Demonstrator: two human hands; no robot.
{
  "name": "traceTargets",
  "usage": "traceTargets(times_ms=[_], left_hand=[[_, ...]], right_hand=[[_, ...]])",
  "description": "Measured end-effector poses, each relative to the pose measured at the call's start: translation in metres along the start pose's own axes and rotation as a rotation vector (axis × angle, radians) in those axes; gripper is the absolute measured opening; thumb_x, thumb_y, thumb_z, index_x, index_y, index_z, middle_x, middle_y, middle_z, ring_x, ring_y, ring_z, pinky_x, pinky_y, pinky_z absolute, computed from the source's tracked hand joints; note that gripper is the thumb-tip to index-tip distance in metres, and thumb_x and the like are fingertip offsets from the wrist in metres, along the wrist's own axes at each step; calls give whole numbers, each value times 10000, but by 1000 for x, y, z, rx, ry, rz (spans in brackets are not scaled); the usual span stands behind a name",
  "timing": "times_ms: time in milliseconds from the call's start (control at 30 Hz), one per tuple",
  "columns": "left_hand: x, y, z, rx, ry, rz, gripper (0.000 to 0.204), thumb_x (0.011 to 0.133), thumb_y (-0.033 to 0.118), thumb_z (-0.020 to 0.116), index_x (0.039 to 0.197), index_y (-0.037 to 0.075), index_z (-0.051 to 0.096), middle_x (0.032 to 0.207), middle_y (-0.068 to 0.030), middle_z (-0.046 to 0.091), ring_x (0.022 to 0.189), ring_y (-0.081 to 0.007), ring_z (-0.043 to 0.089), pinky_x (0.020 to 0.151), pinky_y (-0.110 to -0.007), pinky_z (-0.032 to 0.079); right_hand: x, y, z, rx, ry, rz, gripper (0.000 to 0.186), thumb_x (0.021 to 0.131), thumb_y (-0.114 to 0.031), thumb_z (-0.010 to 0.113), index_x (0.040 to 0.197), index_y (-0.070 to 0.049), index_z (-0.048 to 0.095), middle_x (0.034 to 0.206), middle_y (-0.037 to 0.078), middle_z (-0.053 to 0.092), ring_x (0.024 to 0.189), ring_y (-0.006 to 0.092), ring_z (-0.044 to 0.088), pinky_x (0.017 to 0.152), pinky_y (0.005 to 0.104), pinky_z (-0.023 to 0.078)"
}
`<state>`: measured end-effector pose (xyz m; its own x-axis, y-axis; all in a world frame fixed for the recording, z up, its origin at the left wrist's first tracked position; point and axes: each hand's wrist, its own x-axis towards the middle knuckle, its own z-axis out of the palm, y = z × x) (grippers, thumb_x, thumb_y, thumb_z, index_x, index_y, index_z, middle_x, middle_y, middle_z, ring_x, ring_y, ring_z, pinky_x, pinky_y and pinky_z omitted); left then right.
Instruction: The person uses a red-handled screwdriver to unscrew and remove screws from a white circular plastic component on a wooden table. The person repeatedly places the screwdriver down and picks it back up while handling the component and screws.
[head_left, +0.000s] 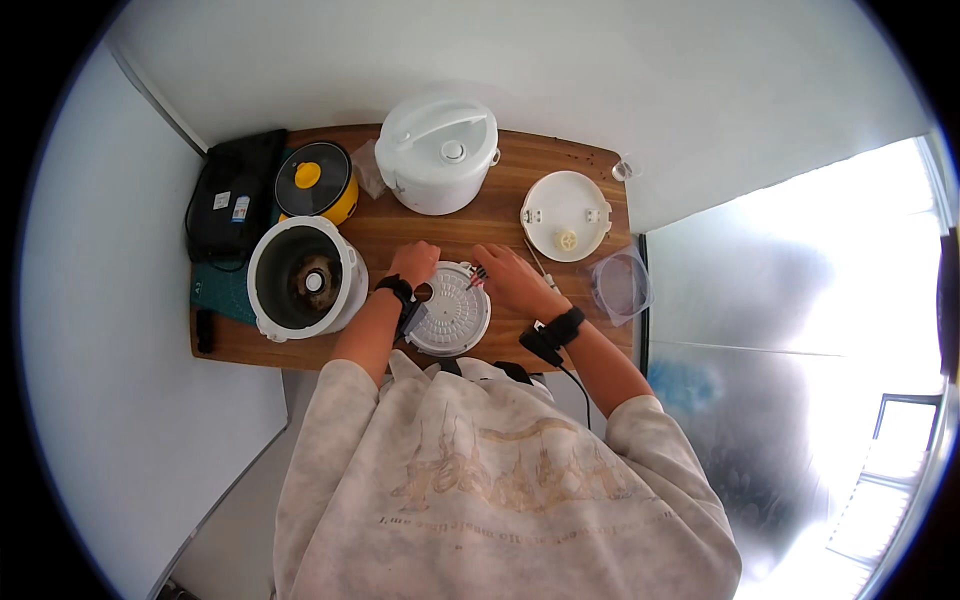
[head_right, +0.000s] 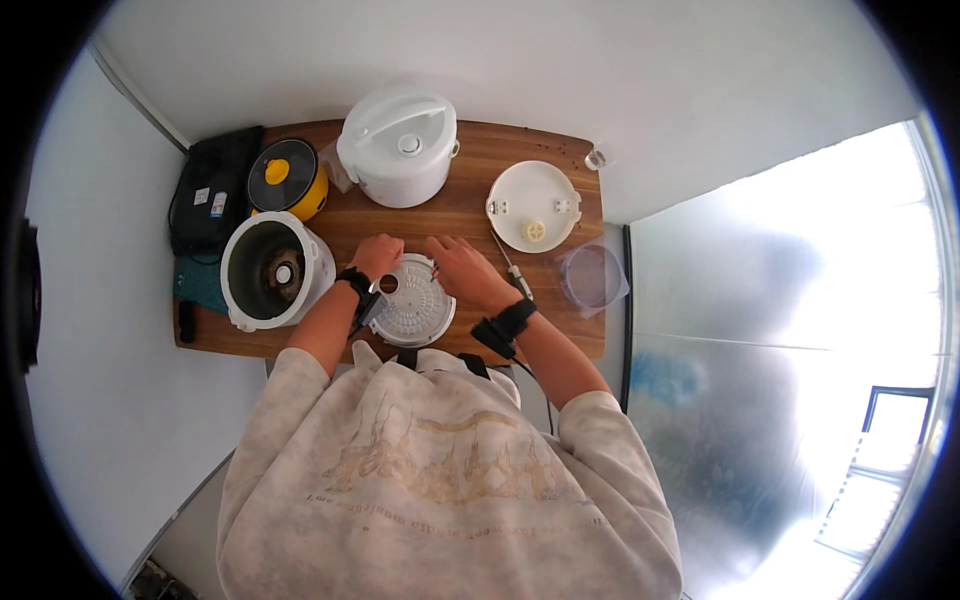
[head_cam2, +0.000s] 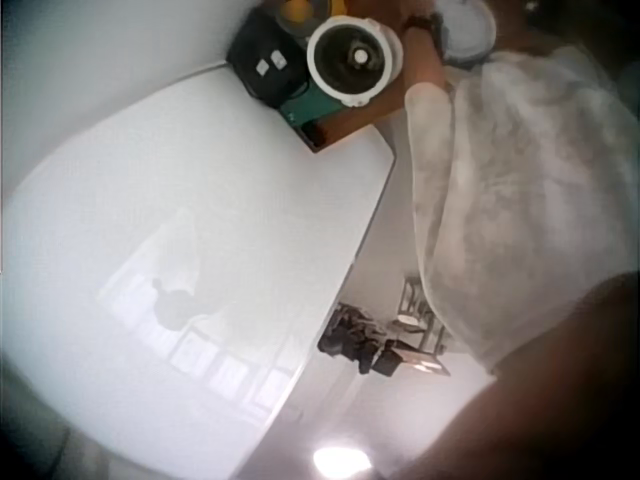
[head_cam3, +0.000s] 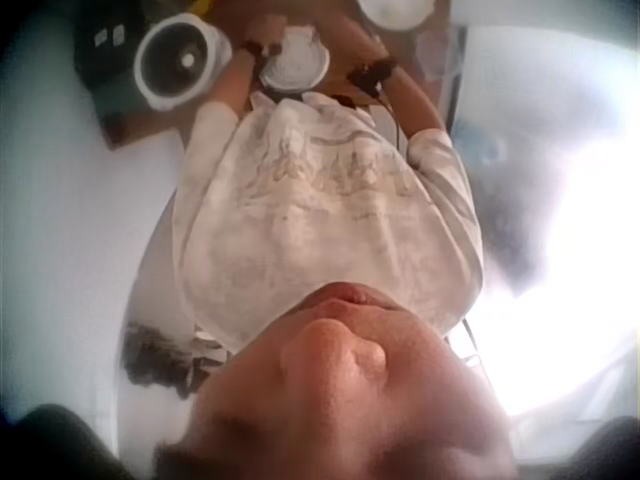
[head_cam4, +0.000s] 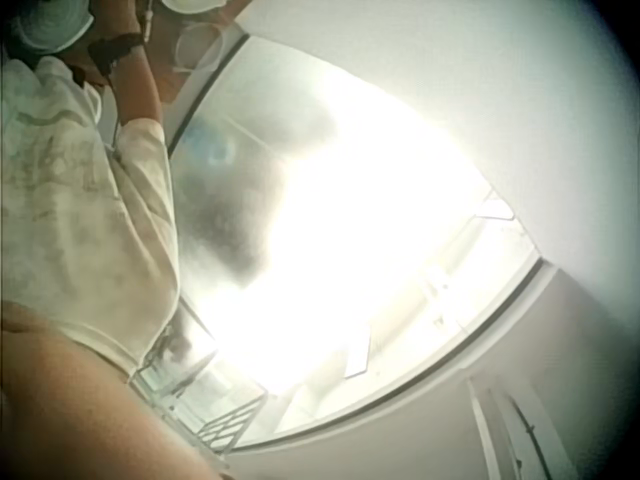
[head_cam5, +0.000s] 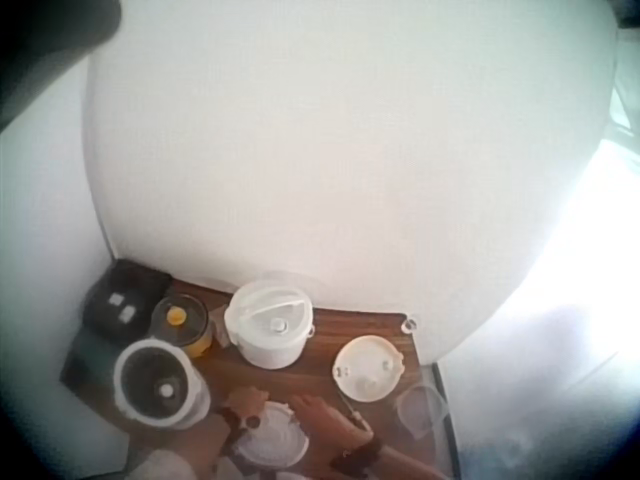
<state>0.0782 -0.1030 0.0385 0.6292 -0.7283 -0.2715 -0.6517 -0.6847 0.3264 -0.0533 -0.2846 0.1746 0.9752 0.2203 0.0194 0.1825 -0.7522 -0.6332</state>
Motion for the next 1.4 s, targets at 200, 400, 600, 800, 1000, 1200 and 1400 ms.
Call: traceTargets(times_ms=[200, 400, 600, 800, 1000, 1200, 1400], left_hand=[[12, -9, 21, -37, -20, -78, 132, 813, 115, 636, 882, 27, 705, 910, -192, 702, 874, -355, 690, 764, -455, 568], [9, -16, 32, -38, 151, -61, 120, 778, 160, 657, 788, 50, 700, 808, -184, 693, 752, -360, 679, 704, -448, 563], [4, -7, 13, -30, 17, -46, 159, 814, 123, 615, 903, 19, 696, 894, -211, 692, 876, -380, 685, 788, -454, 562], [2, -1, 4, 74, -43, -16, 137, 805, 80, 656, 925, 38, 705, 943, -191, 700, 891, -353, 697, 776, -436, 574], [1, 3, 1, 94, -41, -10, 154, 786, 101, 714, 926, 36, 715, 942, -179, 706, 904, -339, 701, 784, -419, 584], [5, 13, -2, 123, -72, -55, 158, 766, 115, 735, 900, 33, 720, 939, -170, 711, 887, -318, 709, 756, -411, 590], [5, 13, 8, 109, 14, -90, 140, 767, 132, 729, 878, 47, 729, 889, -152, 717, 857, -308, 714, 744, -397, 591]], right_hand=[[6, -11, 3, -42, -66, 0, 311, 786, -67, 644, 1065, -61, 507, 1042, 142, 600, 1022, 382, 567, 864, 479, 477], [8, -16, 12, -100, -88, -3, 308, 793, -79, 652, 1068, -81, 514, 1071, 114, 587, 1040, 358, 566, 855, 472, 489], [7, -13, 12, -93, -41, -24, 307, 801, -90, 654, 1074, -84, 514, 1069, 111, 580, 1038, 352, 563, 842, 469, 498], [5, -11, 12, -155, -72, 11, 292, 810, -102, 654, 1071, -86, 525, 1061, 109, 571, 1042, 351, 562, 835, 467, 507], [4, -10, 13, -156, -60, 18, 282, 811, -101, 647, 1066, -85, 529, 1051, 113, 569, 1040, 351, 563, 829, 468, 507], [4, -11, 14, -160, 9, -34, 268, 765, -33, 605, 1019, -79, 535, 1012, 115, 580, 998, 345, 589, 766, 464, 547], [5, -12, 14, -186, 11, -38, 273, 761, -30, 604, 1022, -81, 546, 1009, 111, 584, 998, 339, 591, 764, 457, 550]])
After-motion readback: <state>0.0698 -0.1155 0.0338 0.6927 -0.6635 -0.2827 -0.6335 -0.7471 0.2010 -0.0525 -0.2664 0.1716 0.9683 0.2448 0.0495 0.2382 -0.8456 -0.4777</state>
